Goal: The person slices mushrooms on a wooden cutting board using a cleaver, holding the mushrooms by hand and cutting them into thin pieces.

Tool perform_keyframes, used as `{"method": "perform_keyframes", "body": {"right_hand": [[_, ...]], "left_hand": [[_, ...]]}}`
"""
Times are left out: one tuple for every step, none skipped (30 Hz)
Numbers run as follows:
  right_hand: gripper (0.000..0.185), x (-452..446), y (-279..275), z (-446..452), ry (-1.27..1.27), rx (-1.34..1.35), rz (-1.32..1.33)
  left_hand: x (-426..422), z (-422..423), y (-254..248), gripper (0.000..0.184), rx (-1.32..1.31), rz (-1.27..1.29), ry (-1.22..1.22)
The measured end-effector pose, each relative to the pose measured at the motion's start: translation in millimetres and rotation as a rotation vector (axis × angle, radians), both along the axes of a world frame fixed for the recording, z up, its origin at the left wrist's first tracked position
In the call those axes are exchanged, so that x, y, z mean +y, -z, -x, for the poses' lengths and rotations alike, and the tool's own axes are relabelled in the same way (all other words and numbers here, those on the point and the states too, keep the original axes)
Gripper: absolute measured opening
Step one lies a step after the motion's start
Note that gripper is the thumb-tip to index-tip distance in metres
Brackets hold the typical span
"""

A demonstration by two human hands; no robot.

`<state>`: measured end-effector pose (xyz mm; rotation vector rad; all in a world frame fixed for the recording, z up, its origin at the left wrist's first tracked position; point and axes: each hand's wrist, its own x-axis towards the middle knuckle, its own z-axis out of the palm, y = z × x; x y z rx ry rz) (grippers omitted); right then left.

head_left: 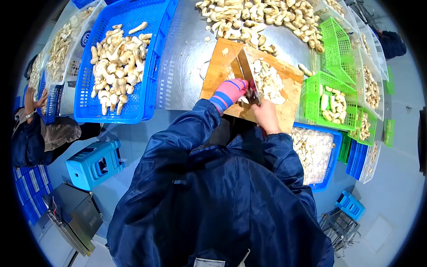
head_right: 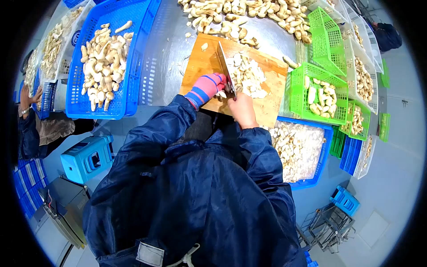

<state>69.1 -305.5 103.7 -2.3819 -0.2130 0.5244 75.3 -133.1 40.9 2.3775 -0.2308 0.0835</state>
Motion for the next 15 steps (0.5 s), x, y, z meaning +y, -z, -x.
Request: {"method": "perform_keyframes", "body": {"right_hand": [[0.023,-0.8,-2.3,0.3,0.008,0.014,-0.018],[0.023,-2.0,-4.9,-0.8,0.017,0.024,-0.036],[0.023,-1.4,-8.6,-3.4,0.020,0.032,-0.055],[0.021,-1.9,-21.2,0.4,-0.002,-0.008,-0.071],[0.020,-0.4,-32.0,4.1,0.022,0.067,-0.070],[0.019,2.6,-41.7,7.2,0.049,0.139,-0.070],[0.019,5.1,-45.9,8.0,0.078,0.204,-0.074],[0.019,6.0,-38.9,7.1,0.082,0.206,-0.070],[0.018,8.5,-29.3,4.6,0.088,0.207,-0.067],[0.018,10.0,-22.4,1.0,0.091,0.207,-0.065],[0.019,9.2,-17.6,-3.4,0.088,0.218,-0.076],[0.019,8.6,-16.8,-5.9,0.088,0.231,-0.087],[0.019,6.0,-16.7,-7.2,0.091,0.241,-0.098],[0.019,3.1,-12.7,-7.9,0.082,0.116,-0.082],[0.020,1.9,-8.2,-6.2,0.068,-0.005,-0.065]], "left_hand": [[0.3,2.3,1.7,0.013,-0.018,0.012,0.001],[0.4,3.1,3.5,0.013,-0.039,0.040,-0.001],[0.8,2.3,5.3,0.012,-0.062,0.068,-0.007],[-0.5,4.7,5.3,0.012,-0.077,0.101,-0.014],[-2.4,7.3,6.1,0.012,-0.035,0.077,-0.024],[-2.9,7.2,0.5,0.011,0.005,0.052,-0.032],[-2.1,4.6,-2.9,0.011,0.038,0.024,-0.036],[-0.9,3.2,0.2,0.011,0.038,0.007,-0.020],[-1.2,3.4,0.0,0.010,0.033,0.002,-0.021],[-1.2,3.9,-0.3,0.010,0.027,-0.003,-0.024],[-0.8,4.2,-0.7,0.010,0.022,-0.009,-0.027],[-0.9,4.9,2.1,0.010,0.015,-0.020,-0.026],[-2.1,4.3,4.8,0.011,0.005,-0.030,-0.022],[-2.2,2.4,7.4,0.011,-0.007,-0.039,-0.024],[-1.5,3.7,2.5,0.011,-0.015,0.012,-0.019]]}}
